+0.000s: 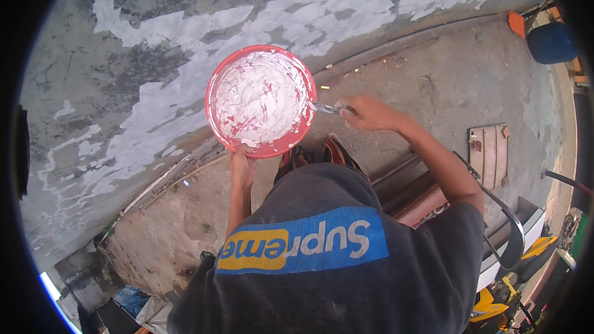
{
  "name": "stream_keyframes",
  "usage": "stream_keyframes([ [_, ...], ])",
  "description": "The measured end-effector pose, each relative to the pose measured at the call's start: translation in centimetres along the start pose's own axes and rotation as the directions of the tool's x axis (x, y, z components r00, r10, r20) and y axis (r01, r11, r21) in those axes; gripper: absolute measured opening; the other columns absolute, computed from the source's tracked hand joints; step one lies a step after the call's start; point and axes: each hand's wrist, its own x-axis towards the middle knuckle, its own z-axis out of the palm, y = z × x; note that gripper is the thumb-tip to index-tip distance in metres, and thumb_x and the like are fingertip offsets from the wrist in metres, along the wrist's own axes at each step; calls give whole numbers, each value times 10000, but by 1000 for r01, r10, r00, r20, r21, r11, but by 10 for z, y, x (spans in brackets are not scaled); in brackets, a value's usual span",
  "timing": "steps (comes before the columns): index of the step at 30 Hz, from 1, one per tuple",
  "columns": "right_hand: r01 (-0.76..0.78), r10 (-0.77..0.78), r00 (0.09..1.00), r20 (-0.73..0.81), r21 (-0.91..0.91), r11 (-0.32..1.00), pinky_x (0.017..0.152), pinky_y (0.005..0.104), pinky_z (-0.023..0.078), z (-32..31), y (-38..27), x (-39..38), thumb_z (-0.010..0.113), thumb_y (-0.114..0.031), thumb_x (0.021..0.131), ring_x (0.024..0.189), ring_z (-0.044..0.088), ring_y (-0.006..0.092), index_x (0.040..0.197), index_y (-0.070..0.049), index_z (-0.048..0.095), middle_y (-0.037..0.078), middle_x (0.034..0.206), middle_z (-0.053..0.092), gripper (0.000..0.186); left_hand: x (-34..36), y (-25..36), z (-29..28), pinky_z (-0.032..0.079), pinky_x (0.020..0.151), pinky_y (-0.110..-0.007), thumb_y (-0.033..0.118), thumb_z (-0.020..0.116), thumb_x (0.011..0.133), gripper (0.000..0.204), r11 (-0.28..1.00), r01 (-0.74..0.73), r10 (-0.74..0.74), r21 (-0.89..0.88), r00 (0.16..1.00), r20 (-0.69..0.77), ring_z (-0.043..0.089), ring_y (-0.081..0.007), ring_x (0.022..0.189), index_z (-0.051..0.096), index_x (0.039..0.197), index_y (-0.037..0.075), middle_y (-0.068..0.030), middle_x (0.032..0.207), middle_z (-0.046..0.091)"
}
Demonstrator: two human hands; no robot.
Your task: The person applies white plaster to a cracked concrete wall using a small trowel and a larger flat tool. They repeatedly scoop plaster from a red bucket and spread it over cracks and uneven areas, smoothing the surface as they work.
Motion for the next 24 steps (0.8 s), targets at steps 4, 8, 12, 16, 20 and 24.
stream_keyframes([
  [4, -184, 167, 982, 87, 242, 953, 497, 328, 443, 3, 14, 6, 509, -168, 939, 473, 547, 157, 1102, -21, 588, 70, 653, 626, 233, -14, 3, 16, 477, 911, -442, -32, 454, 780, 491, 1000, 18, -17, 23, 1000, -16, 553, -243, 1078, 440, 1270, -1, -101, 1180, 548],
  [8, -191, 183, 981, 58, 198, 961, 476, 321, 439, 7, 20, 1, 499, -163, 944, 455, 544, 147, 1096, -21, 594, 65, 645, 614, 229, -23, 7, 26, 462, 924, -440, -35, 450, 790, 504, 998, 56, -56, 24, 998, 14, 540, -244, 1107, 422, 1292, 7, -102, 1221, 532],
  [12, -240, 224, 970, 97, 200, 950, 449, 314, 435, 14, 21, -7, 496, -167, 947, 446, 546, 145, 1082, -18, 598, 69, 640, 604, 225, -21, 5, 25, 460, 922, -445, -31, 444, 801, 531, 995, 76, -79, 64, 996, 49, 536, -251, 1122, 385, 1327, 11, -106, 1244, 523],
  [16, -315, 268, 944, 192, 283, 906, 422, 296, 428, 28, 21, -11, 493, -176, 954, 445, 541, 136, 1078, -7, 592, 60, 634, 586, 232, -18, 1, 30, 469, 914, -449, -31, 435, 811, 538, 993, 89, -94, 77, 994, 55, 535, -256, 1136, 372, 1343, 17, -111, 1254, 520],
  [20, -356, 241, 922, 303, 419, 835, 409, 280, 420, 51, 15, -12, 478, -185, 964, 441, 525, 128, 1093, -5, 583, 39, 646, 557, 244, -19, -5, 39, 481, 900, -448, -32, 433, 817, 528, 994, 104, -104, 16, 994, 21, 546, -256, 1121, 379, 1340, 19, -112, 1245, 525],
  [24, -373, 244, 926, 289, 584, 721, 439, 276, 431, 60, 8, -4, 475, -203, 968, 493, 542, 128, 1114, -21, 582, 42, 661, 547, 257, -19, -5, 41, 479, 911, -444, -36, 434, 818, 520, 994, 112, -113, 7, 993, 35, 548, -256, 1124, 387, 1334, 10, -120, 1251, 527],
])
